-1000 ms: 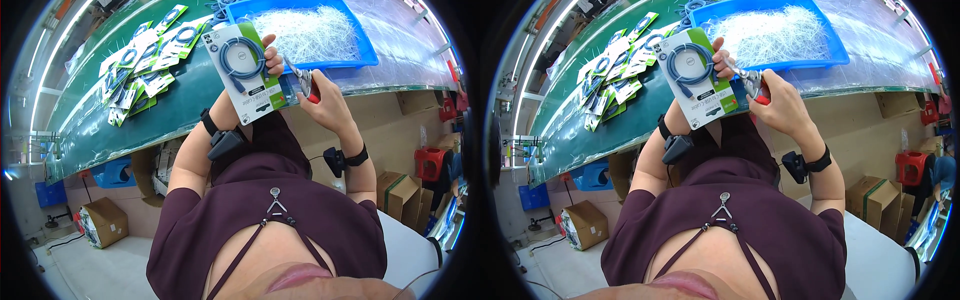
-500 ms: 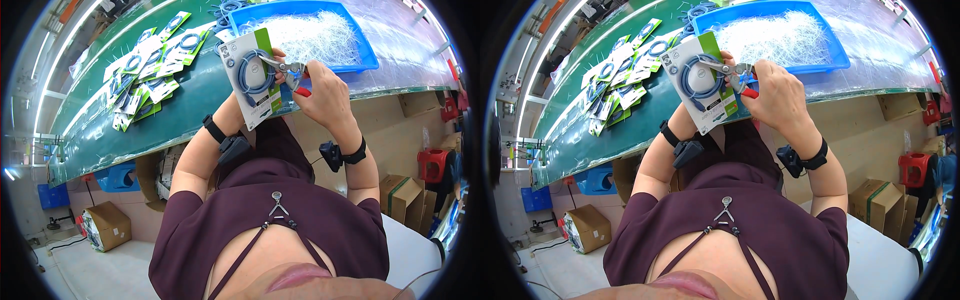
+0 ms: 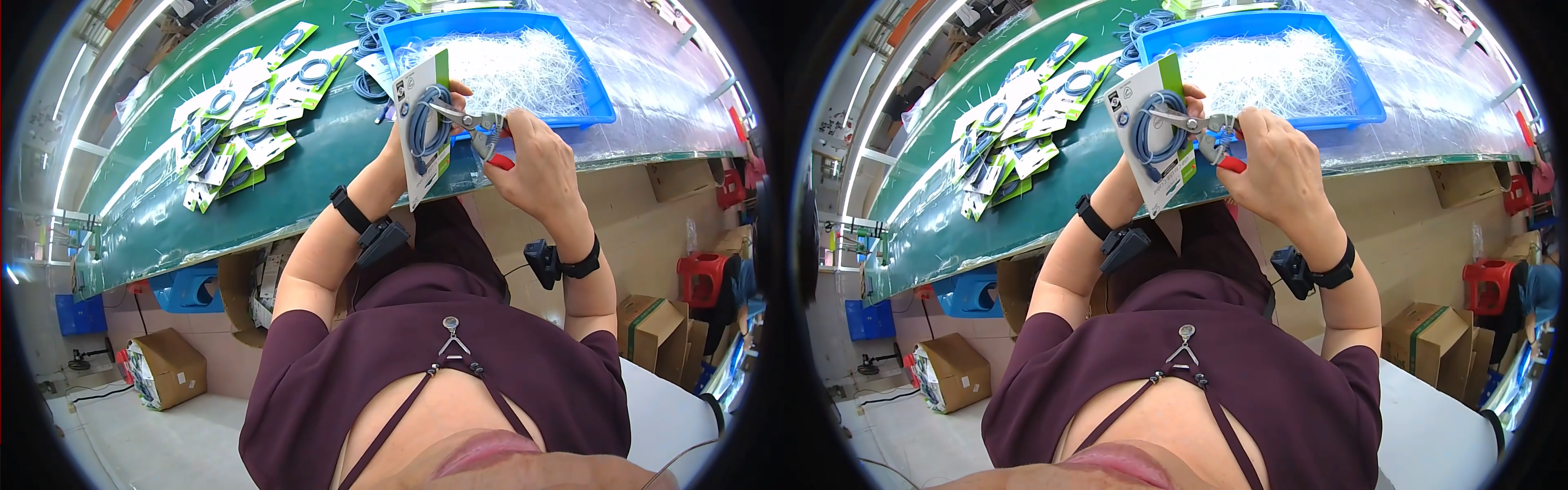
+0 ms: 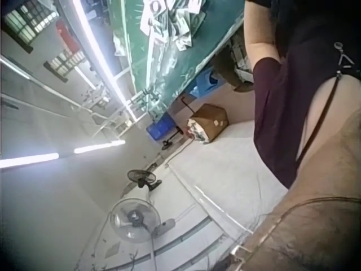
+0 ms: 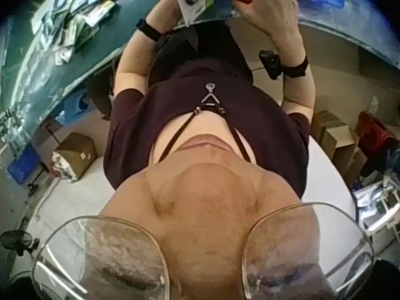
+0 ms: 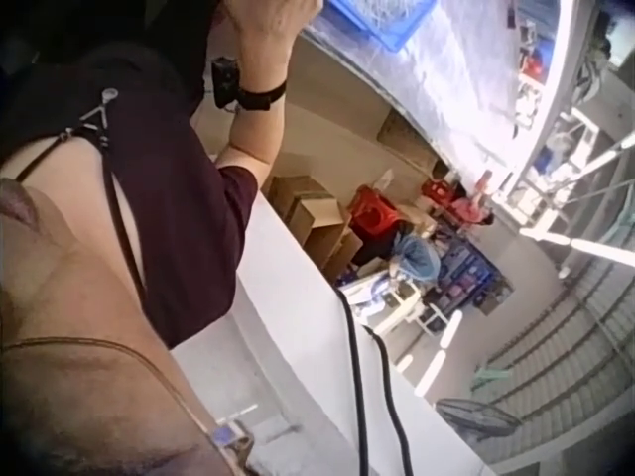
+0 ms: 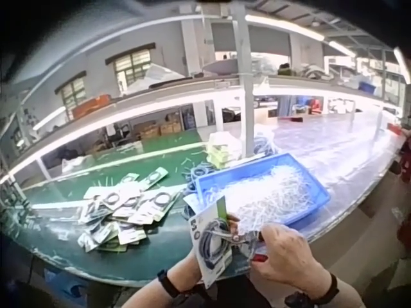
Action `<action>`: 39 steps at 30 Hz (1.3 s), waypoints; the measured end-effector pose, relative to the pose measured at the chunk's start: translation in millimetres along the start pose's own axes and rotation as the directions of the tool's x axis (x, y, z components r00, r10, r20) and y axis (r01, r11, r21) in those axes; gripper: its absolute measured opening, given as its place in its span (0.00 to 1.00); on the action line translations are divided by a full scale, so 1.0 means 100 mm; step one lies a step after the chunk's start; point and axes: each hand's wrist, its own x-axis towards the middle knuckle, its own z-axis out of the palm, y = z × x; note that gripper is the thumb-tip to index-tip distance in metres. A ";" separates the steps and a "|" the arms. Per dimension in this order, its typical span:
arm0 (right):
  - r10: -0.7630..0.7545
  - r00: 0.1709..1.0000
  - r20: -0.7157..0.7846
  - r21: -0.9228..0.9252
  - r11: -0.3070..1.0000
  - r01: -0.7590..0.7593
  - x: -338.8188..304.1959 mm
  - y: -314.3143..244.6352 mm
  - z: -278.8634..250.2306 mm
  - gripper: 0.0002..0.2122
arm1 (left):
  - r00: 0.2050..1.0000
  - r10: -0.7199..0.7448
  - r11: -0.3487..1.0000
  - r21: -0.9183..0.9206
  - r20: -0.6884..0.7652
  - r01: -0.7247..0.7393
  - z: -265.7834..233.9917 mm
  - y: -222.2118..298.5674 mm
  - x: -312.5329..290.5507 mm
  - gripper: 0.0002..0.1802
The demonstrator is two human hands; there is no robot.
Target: The person picks up a packaged cable, turns it over, and uses shears to cut the plastic tie on the back. They then turn the package back over and use the shears to cut the plastic tie on the front before placing the cable onto a stack.
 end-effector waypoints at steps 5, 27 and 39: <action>0.011 1.000 0.011 0.024 1.000 -0.011 -0.05 0.01 -0.03 0.16 | 1.000 -0.009 0.999 0.032 0.024 0.008 0.08 0.00 0.03 0.18; 0.058 0.996 0.064 0.005 0.998 -0.059 -0.07 0.21 0.01 0.12 | 0.995 0.054 0.996 0.069 -0.081 -0.048 0.19 -0.09 0.09 0.20; 0.046 0.992 -0.118 0.556 0.831 0.028 0.26 0.03 -0.13 0.10 | 0.948 -0.065 0.988 0.116 -0.312 0.106 0.34 -0.19 0.08 0.17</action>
